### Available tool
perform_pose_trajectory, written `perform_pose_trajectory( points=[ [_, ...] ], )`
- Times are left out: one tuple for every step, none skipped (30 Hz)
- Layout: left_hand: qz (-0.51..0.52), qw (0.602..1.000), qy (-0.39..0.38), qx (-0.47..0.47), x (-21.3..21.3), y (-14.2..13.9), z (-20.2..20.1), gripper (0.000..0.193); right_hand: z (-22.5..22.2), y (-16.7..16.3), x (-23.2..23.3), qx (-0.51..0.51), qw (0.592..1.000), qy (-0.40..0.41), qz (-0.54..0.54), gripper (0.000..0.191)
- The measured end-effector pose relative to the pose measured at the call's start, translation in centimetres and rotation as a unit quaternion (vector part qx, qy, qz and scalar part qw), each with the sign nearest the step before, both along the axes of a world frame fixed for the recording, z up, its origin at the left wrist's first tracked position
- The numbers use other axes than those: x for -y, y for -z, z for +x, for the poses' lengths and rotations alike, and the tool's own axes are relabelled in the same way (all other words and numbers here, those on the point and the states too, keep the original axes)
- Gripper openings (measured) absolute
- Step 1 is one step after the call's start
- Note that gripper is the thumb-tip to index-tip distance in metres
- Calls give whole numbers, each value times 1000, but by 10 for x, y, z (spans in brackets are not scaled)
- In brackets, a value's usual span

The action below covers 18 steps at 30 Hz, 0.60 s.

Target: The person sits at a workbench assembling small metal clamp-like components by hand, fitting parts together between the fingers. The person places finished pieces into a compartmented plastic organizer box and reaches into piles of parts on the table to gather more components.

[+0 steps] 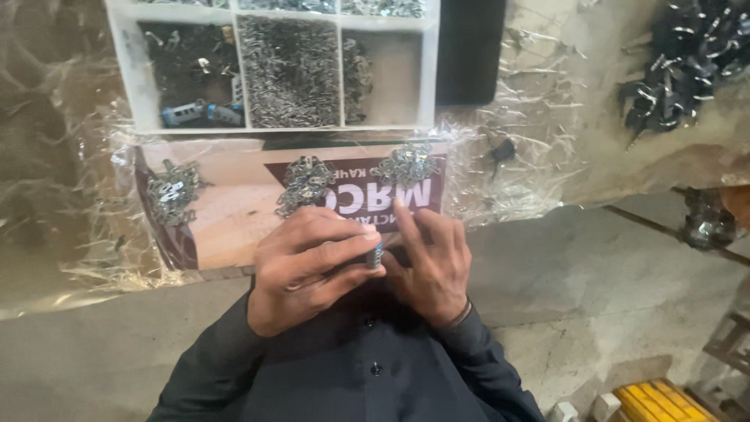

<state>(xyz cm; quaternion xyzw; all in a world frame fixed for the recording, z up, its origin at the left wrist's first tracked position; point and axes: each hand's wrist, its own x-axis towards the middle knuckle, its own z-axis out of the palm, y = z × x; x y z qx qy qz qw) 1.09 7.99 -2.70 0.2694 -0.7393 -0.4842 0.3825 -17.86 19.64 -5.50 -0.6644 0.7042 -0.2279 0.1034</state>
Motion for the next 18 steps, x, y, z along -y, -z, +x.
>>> perform_pose_trajectory(
  points=[
    [-2,1000,1,2,0,-1,0,44,-3,2,-2,-6,1000,-11,12,62],
    [-1,1000,3,1,0,-1,-1,43,-8,6,-2,-5,998,-50,-29,57],
    [-2,1000,3,2,0,-2,-2,43,-14,11,-2,-3,993,-92,-71,51],
    [-3,1000,3,2,0,-2,-3,43,-19,15,-2,-2,985,-133,-112,46],
    [-3,1000,6,1,0,-2,-3,43,-21,17,-4,9,982,-148,-120,44],
    [-4,1000,7,-1,0,-2,-4,42,-20,17,-6,19,978,-164,-128,42],
    [-5,1000,6,-2,0,-1,-5,42,-20,16,-9,30,973,-182,-136,41],
    [1,1000,8,-3,0,-1,-5,43,-15,13,-12,143,973,-127,-125,33],
    [8,1000,11,-5,0,-1,-4,43,-7,8,-17,255,958,-68,-112,26],
    [15,1000,14,-6,-1,0,-4,43,-2,3,-18,362,927,-8,-96,20],
    [20,1000,15,-7,-1,0,-4,43,3,-1,-17,354,930,21,-100,20],
    [25,1000,16,-8,-2,0,-3,43,5,-7,-16,347,931,50,-103,20],
    [30,999,17,-8,-3,0,-3,42,8,-12,-13,340,931,79,-107,20],
    [28,999,20,-10,-3,1,-2,42,6,-15,-7,244,957,35,-152,19],
    [27,999,22,-11,-3,1,-2,41,2,-17,0,145,970,-10,-196,19],
    [26,999,25,-13,-3,1,-1,41,3,-18,6,45,969,-53,-238,20],
    [24,999,19,-13,-4,1,-1,41,6,-20,9,106,965,-25,-237,18],
    [22,1000,15,-14,-4,1,-1,42,9,-21,11,165,958,4,-234,16]
  ],
)
